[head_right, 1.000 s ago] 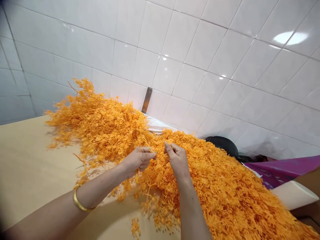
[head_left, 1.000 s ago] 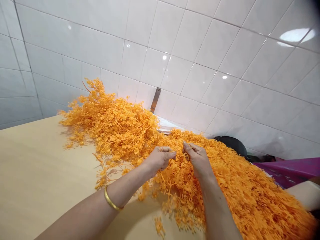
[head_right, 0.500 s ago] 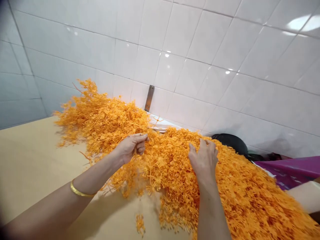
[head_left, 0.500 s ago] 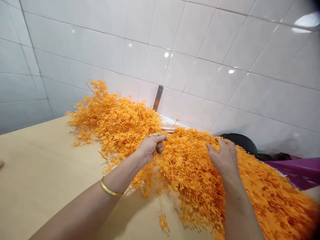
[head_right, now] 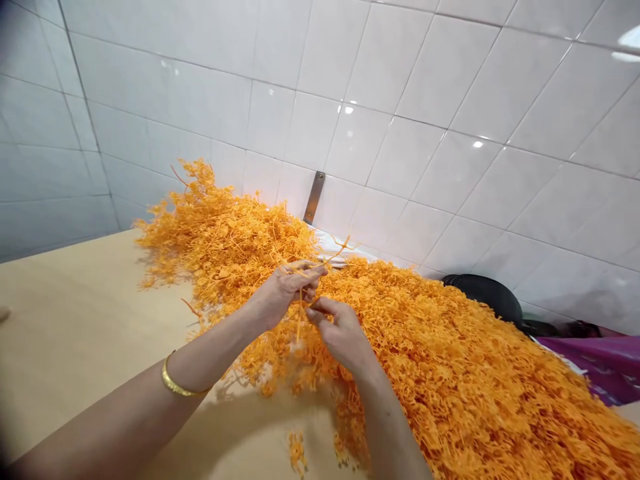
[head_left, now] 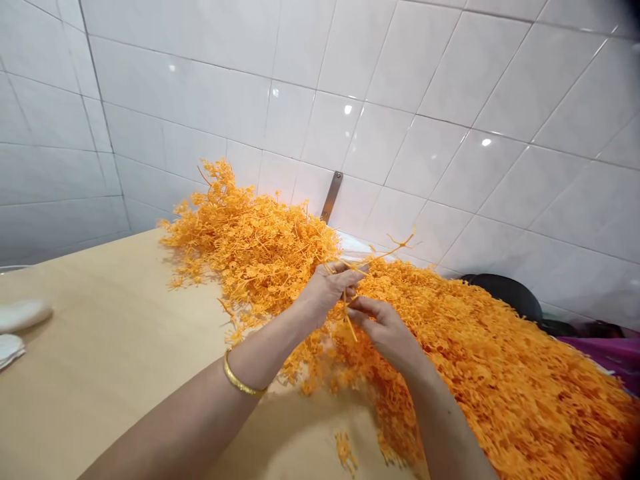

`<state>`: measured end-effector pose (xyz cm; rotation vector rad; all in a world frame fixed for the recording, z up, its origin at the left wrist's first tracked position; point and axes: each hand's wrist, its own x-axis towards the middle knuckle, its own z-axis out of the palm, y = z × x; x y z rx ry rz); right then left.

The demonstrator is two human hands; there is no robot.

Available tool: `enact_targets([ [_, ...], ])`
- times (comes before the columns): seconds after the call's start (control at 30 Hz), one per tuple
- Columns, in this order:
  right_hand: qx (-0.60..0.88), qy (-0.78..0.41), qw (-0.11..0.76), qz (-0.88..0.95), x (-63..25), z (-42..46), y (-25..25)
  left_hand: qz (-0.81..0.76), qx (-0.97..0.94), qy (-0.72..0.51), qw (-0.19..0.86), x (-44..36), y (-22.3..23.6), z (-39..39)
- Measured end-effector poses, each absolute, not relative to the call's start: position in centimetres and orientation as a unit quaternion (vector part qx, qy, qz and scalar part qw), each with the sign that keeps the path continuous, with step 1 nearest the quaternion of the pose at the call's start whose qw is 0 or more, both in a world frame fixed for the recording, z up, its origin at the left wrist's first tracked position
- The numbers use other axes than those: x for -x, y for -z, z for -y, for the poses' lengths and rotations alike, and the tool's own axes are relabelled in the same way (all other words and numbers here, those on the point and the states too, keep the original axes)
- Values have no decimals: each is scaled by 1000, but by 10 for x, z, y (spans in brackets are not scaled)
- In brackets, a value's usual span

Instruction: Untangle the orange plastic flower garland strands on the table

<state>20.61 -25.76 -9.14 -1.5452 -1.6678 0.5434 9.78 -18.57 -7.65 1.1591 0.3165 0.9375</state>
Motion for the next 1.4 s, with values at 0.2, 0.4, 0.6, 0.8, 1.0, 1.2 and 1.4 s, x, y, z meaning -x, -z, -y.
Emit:
enact_targets([
  [0.2, 579, -271, 505, 580, -236, 271, 73, -142, -562, -356, 733, -87, 76, 170],
  [0.4, 595, -260, 559, 517, -240, 271, 74, -125, -655, -283, 690, -86, 79, 179],
  [0.6, 644, -190, 562, 483, -230, 266, 79, -129, -756, -259, 587, -91, 88, 189],
  [0.8, 628, -264, 583, 443, -227, 261, 84, -158, -771, -356, 504, -104, 97, 192],
  [1.0, 588, -312, 515, 540, -234, 269, 76, -172, -645, -328, 668, -106, 94, 187],
  [1.2, 614, -268, 478, 569, -247, 275, 72, -184, -524, -265, 788, -103, 94, 182],
  [1.4, 621, -245, 457, 588, -244, 275, 71, -202, -537, -285, 768, -105, 96, 185],
])
